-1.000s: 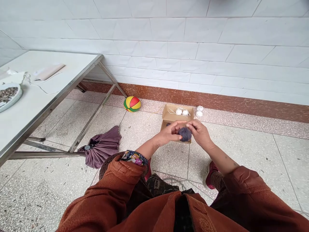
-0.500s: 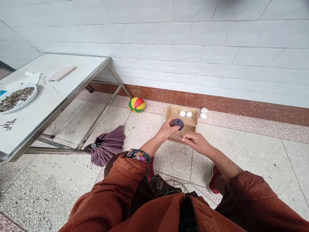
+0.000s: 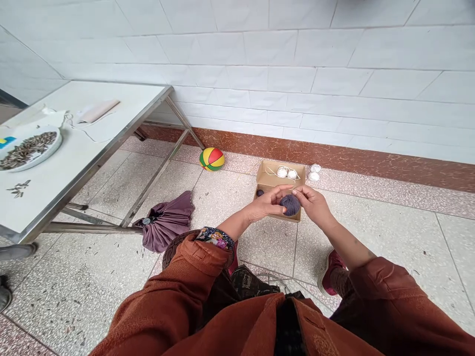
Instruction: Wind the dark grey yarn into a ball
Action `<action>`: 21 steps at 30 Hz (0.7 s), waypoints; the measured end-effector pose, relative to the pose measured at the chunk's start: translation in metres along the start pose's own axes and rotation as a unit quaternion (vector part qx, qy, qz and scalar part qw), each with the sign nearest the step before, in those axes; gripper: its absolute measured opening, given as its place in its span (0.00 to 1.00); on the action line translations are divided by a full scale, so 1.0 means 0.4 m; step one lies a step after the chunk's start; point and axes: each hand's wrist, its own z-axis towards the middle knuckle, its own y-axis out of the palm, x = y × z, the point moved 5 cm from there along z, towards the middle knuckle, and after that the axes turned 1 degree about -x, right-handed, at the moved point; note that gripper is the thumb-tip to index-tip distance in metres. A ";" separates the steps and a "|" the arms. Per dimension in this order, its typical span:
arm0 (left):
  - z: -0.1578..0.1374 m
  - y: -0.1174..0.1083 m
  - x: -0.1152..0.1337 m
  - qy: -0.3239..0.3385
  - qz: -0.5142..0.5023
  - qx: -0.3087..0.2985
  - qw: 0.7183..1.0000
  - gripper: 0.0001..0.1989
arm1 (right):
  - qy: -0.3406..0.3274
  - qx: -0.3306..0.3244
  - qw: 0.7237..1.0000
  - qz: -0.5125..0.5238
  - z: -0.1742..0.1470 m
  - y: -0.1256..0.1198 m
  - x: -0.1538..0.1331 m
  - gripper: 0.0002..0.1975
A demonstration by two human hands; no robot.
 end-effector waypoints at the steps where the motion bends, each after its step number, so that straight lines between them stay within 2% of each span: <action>1: -0.001 0.003 0.006 0.007 -0.011 0.002 1.000 0.38 | -0.001 -0.008 1.000 -0.005 -0.001 0.008 0.007 0.16; 4: -0.005 -0.002 0.015 -0.002 -0.040 0.041 0.998 0.33 | -0.001 -0.046 0.999 -0.027 -0.011 0.035 0.026 0.14; 7: -0.006 -0.026 0.012 -0.014 -0.051 0.113 0.992 0.28 | -0.025 -0.098 0.994 -0.052 -0.028 0.065 0.027 0.13; 10: -0.006 -0.054 0.010 -0.010 -0.010 0.188 0.982 0.26 | -0.075 -0.153 0.984 -0.060 -0.047 0.084 -0.003 0.13; 14: -0.004 -0.068 0.009 -0.007 0.085 0.213 0.973 0.25 | -0.098 -0.200 0.975 -0.023 -0.055 0.074 -0.052 0.15; 18: -0.003 -0.069 -0.003 -0.032 0.162 0.192 0.967 0.25 | -0.086 -0.135 0.987 0.033 -0.033 0.031 -0.070 0.14; 21: -0.002 -0.054 -0.017 -0.057 0.158 0.119 0.979 0.31 | -0.072 -0.058 0.995 0.043 -0.015 0.008 -0.056 0.13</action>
